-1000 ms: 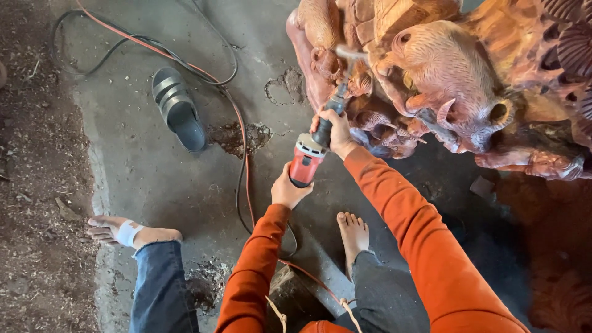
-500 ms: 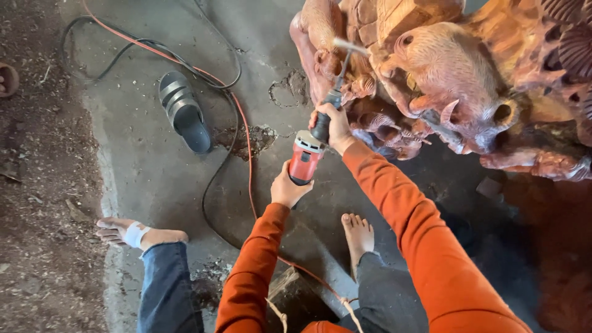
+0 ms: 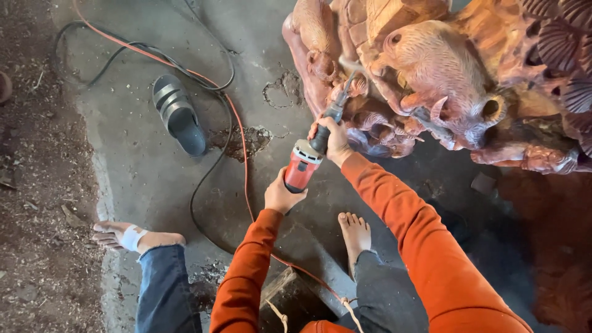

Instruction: Polishing an intricate wood carving using a handheld power tool with a sanding attachment.

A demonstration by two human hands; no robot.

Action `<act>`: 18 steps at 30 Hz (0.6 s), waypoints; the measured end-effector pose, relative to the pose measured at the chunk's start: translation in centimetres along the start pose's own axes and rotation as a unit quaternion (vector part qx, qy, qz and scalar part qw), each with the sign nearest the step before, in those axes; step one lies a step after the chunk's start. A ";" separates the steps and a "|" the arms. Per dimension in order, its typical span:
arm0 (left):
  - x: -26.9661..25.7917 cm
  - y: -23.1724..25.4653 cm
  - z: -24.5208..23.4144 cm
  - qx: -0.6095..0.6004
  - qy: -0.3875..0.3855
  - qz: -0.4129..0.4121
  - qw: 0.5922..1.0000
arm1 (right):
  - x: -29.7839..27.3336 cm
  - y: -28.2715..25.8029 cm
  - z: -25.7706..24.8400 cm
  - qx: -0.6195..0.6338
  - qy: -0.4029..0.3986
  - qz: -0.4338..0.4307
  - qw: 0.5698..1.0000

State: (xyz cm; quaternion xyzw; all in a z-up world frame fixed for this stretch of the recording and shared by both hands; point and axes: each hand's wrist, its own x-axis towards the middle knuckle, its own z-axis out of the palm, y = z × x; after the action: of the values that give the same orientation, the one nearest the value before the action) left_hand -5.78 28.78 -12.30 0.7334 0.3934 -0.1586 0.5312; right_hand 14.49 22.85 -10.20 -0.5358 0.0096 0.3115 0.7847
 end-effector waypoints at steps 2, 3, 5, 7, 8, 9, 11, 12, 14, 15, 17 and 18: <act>-0.2 -0.3 0.3 0.001 0.006 -0.002 1.000 | -0.3 0.0 0.2 0.002 -0.003 0.003 1.000; -0.5 -0.7 0.3 0.000 0.013 -0.005 1.000 | -0.5 0.3 0.4 0.003 -0.007 0.008 1.000; -0.4 -0.8 0.0 0.003 0.019 -0.001 1.000 | -0.6 0.0 1.1 0.006 -0.010 0.012 1.000; -0.2 -0.4 -0.4 0.007 0.023 0.006 1.000 | -0.1 -0.1 1.5 0.008 -0.012 0.014 1.000; 0.0 -0.1 -0.5 -0.003 0.031 0.003 1.000 | 0.4 -0.1 1.5 0.012 -0.016 0.010 1.000; 0.2 0.2 -0.6 -0.013 0.037 0.000 0.999 | 0.8 0.0 1.3 0.015 -0.019 0.007 1.000; 1.0 -0.3 -0.3 -0.017 0.040 0.009 0.999 | 1.3 -0.4 2.0 0.001 -0.019 0.002 1.000; 1.4 -0.5 -0.1 -0.021 0.045 0.017 0.999 | 1.5 -0.6 2.4 -0.013 -0.021 -0.003 1.000; 1.7 -0.2 -0.5 -0.017 0.048 0.009 0.999 | 2.0 -0.7 2.9 -0.014 -0.025 -0.007 1.000; 2.0 0.0 -0.6 -0.014 0.050 0.004 0.999 | 2.3 -0.9 3.1 -0.017 -0.027 -0.014 0.999; 2.2 0.0 -1.0 -0.016 0.054 0.009 0.998 | 2.4 -1.3 4.0 -0.035 -0.031 -0.020 0.999; 2.3 0.1 -1.1 -0.018 0.057 0.014 0.998 | 2.5 -1.6 4.4 -0.053 -0.034 -0.027 0.998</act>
State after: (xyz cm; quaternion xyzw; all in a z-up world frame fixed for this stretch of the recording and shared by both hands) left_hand -4.48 30.69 -13.31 0.7370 0.4159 -0.1020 0.5228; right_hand 15.91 27.41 -7.89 -0.5661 -0.0481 0.3086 0.7629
